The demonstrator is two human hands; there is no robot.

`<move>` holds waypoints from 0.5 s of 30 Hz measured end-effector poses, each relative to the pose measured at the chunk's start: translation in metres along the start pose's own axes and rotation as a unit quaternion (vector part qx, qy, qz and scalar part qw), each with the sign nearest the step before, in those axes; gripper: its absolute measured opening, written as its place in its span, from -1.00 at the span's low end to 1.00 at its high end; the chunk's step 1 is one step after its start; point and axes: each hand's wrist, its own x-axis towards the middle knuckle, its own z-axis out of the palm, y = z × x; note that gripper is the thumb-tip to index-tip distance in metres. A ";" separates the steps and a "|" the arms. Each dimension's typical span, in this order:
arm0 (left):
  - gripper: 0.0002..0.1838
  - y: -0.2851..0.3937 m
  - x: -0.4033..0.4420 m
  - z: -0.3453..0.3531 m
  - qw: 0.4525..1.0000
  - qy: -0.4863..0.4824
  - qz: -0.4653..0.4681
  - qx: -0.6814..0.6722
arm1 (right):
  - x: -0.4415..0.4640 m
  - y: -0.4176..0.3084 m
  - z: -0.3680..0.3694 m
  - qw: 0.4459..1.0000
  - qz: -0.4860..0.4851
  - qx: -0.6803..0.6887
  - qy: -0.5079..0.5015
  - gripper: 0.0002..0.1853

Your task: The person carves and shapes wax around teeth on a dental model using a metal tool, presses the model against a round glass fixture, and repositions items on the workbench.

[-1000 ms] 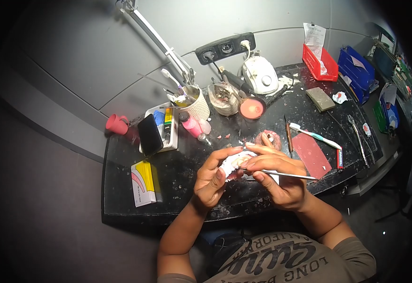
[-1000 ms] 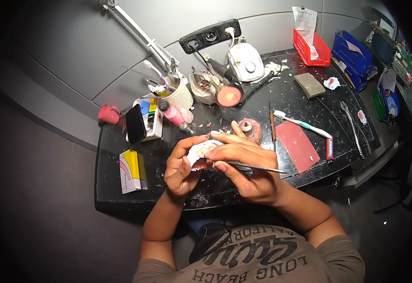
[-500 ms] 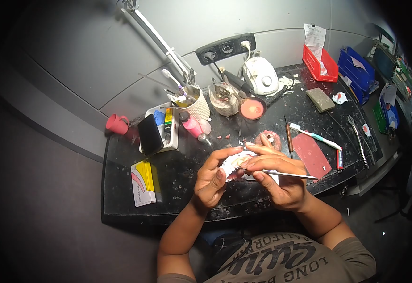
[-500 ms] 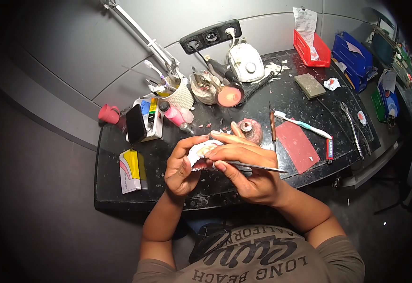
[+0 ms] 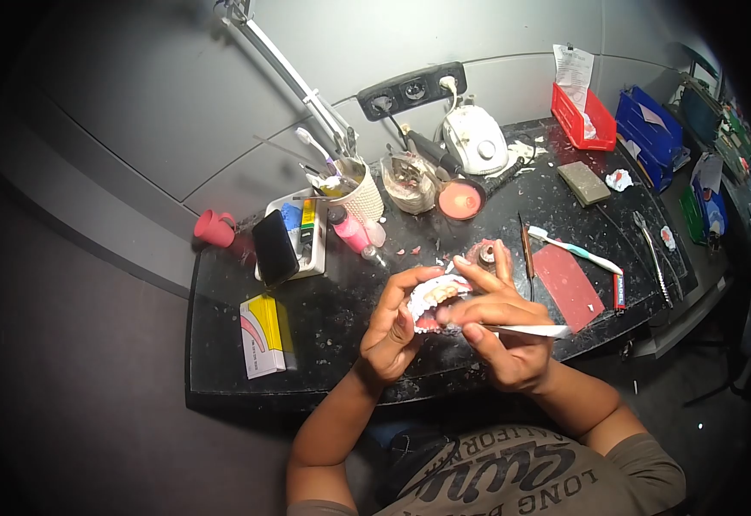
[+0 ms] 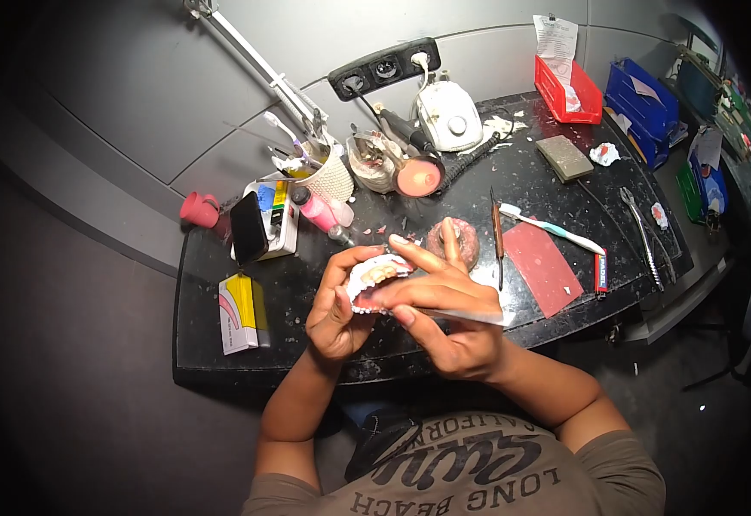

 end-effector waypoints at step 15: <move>-0.05 -0.006 0.001 -0.005 0.972 0.013 0.129 0.198 | -0.010 0.001 -0.010 0.981 0.028 0.184 0.056 -0.81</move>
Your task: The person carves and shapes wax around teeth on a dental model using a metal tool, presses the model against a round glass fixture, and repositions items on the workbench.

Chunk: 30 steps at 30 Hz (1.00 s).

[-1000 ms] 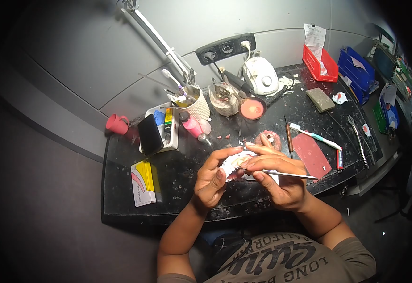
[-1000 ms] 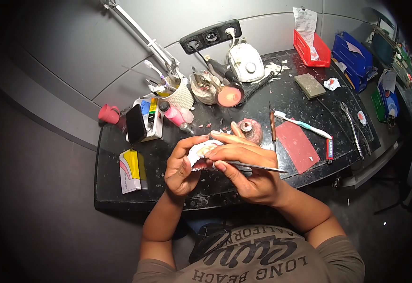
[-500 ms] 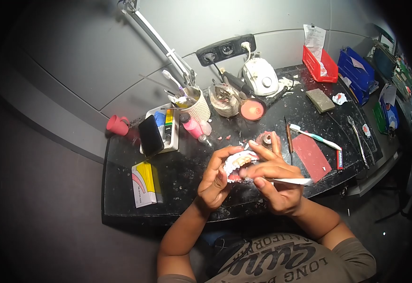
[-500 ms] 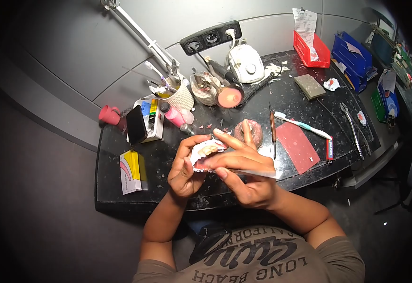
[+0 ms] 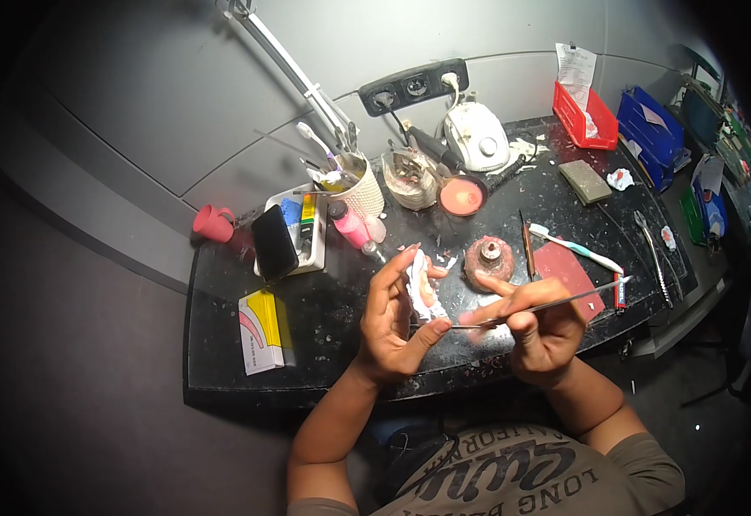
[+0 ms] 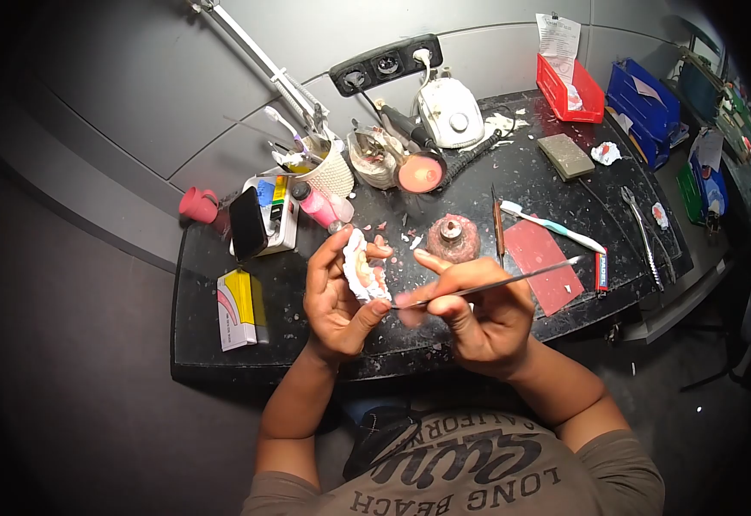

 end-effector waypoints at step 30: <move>-0.10 -0.010 0.002 0.000 0.988 0.032 0.090 0.121 | 0.021 -0.010 0.015 0.970 -0.050 -0.219 -0.092 -0.82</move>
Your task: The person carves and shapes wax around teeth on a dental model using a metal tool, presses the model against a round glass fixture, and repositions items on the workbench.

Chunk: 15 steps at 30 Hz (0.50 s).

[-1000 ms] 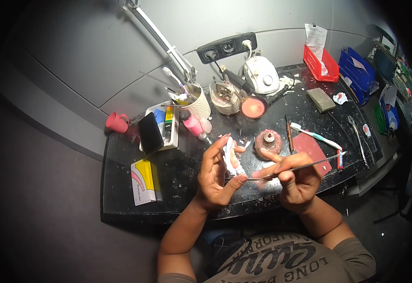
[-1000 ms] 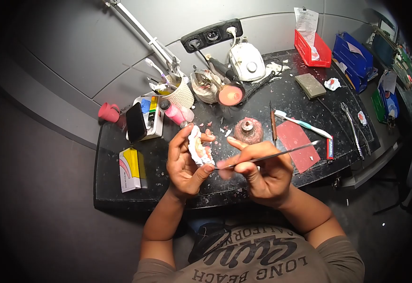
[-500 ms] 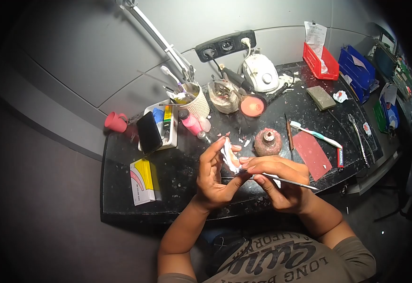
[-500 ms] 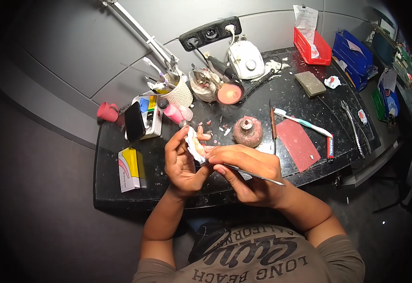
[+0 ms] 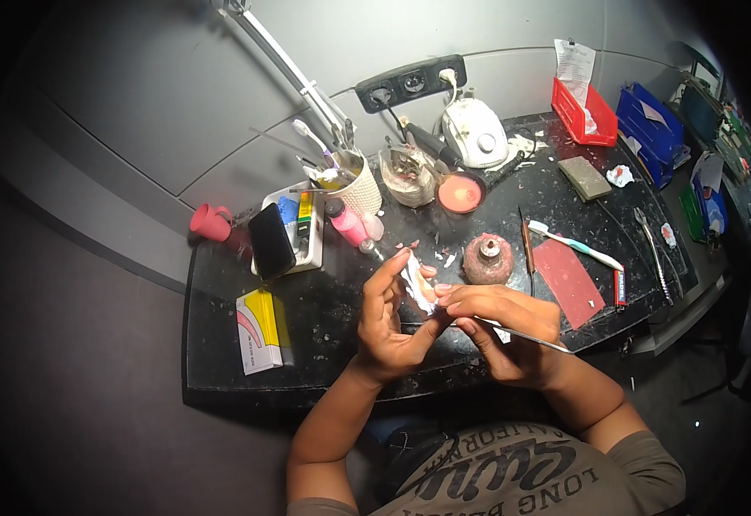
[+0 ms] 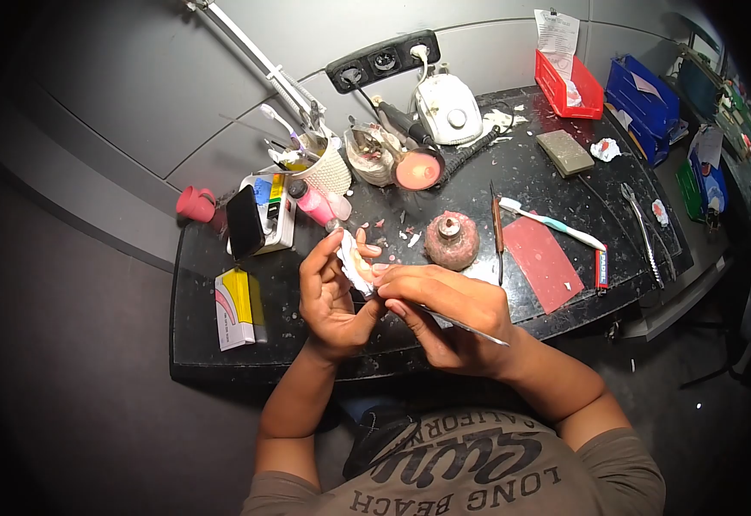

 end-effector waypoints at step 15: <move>-0.10 0.006 0.002 0.001 0.995 -0.013 -0.062 -0.070 | 0.002 0.003 -0.007 1.000 0.004 -0.001 -0.008 -0.82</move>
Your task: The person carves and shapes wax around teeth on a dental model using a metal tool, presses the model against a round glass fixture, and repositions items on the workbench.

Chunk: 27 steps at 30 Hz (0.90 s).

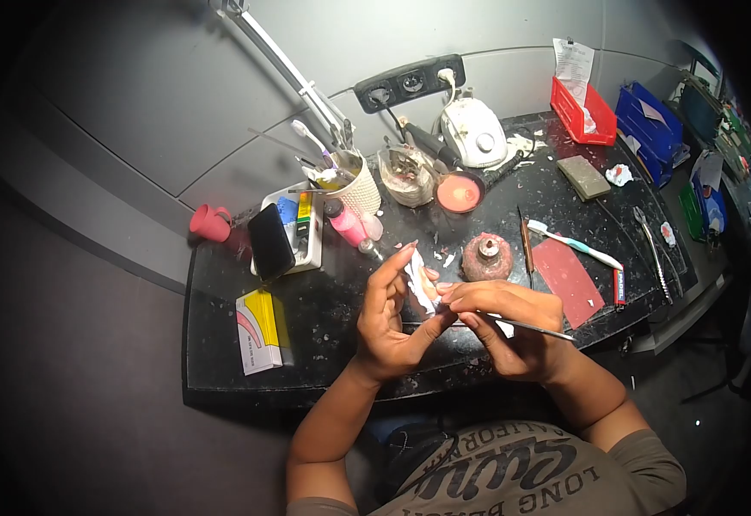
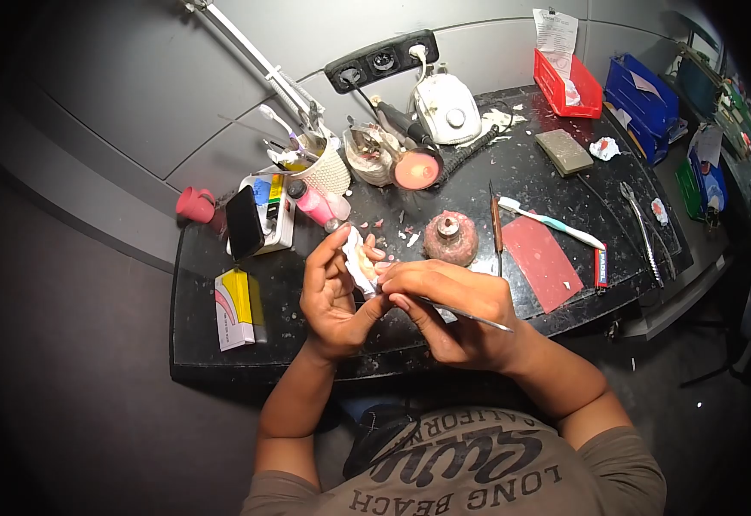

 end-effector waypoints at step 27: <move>-0.12 0.016 0.007 -0.010 0.963 -0.060 -0.166 -0.205 | 0.002 0.006 -0.011 0.992 0.069 0.105 -0.033 -0.83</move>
